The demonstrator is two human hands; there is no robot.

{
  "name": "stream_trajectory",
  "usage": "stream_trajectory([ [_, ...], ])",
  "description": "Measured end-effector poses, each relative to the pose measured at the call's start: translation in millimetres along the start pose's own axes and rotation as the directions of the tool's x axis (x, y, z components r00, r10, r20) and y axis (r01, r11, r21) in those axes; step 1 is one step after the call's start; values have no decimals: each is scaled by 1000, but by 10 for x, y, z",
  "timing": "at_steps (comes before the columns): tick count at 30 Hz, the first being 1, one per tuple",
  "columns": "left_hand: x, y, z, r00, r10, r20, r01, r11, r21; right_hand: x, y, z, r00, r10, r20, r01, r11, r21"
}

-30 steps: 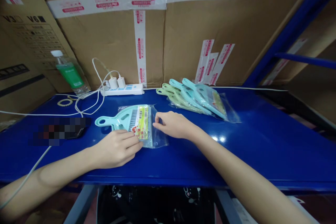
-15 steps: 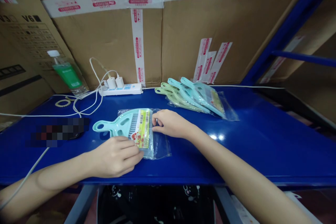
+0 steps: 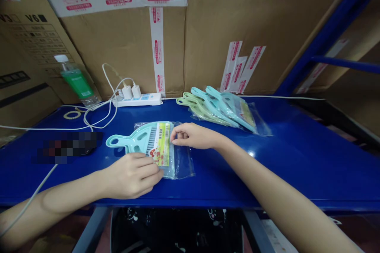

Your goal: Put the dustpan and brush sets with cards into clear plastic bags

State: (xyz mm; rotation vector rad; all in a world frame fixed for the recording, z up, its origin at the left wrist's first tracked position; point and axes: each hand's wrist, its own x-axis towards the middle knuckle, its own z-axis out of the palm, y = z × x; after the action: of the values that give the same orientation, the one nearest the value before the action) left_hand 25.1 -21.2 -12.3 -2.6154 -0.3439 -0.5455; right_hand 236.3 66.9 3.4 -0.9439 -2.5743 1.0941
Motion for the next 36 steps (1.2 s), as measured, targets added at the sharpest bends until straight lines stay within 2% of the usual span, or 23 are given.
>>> stream_trajectory([
  [12, -5, -3, 3, 1000, -3, 21, 3, 1000, -1, 19, 47, 7, 997, 71, -29, -71, 997, -5],
  [18, -4, 2, -1, 999, -15, 40, 15, 1000, -6, 25, 62, 3, 999, 31, 40, -35, 994, 104],
  [23, 4, 4, -2, 998, -13, 54, 14, 1000, -4, 39, 88, -1, 999, -29, 35, 22, 985, 174],
  [26, 4, 3, -1, 999, -16, 51, 15, 1000, 3, 36, 62, 19, 998, -40, 57, 33, 992, 122],
  [32, -4, 4, 4, 999, -10, 53, 9, 1000, 12, -18, -22, 25, 988, -101, 116, 123, 974, -193],
  [34, -1, 4, 0, 999, -8, 47, 8, 1000, 9, -33, -19, 3, 989, -98, 111, 120, 971, -205],
  [36, 4, 4, -5, 999, -7, 43, 7, 1000, 9, -37, -10, -15, 995, -41, 87, 53, 989, -139],
])
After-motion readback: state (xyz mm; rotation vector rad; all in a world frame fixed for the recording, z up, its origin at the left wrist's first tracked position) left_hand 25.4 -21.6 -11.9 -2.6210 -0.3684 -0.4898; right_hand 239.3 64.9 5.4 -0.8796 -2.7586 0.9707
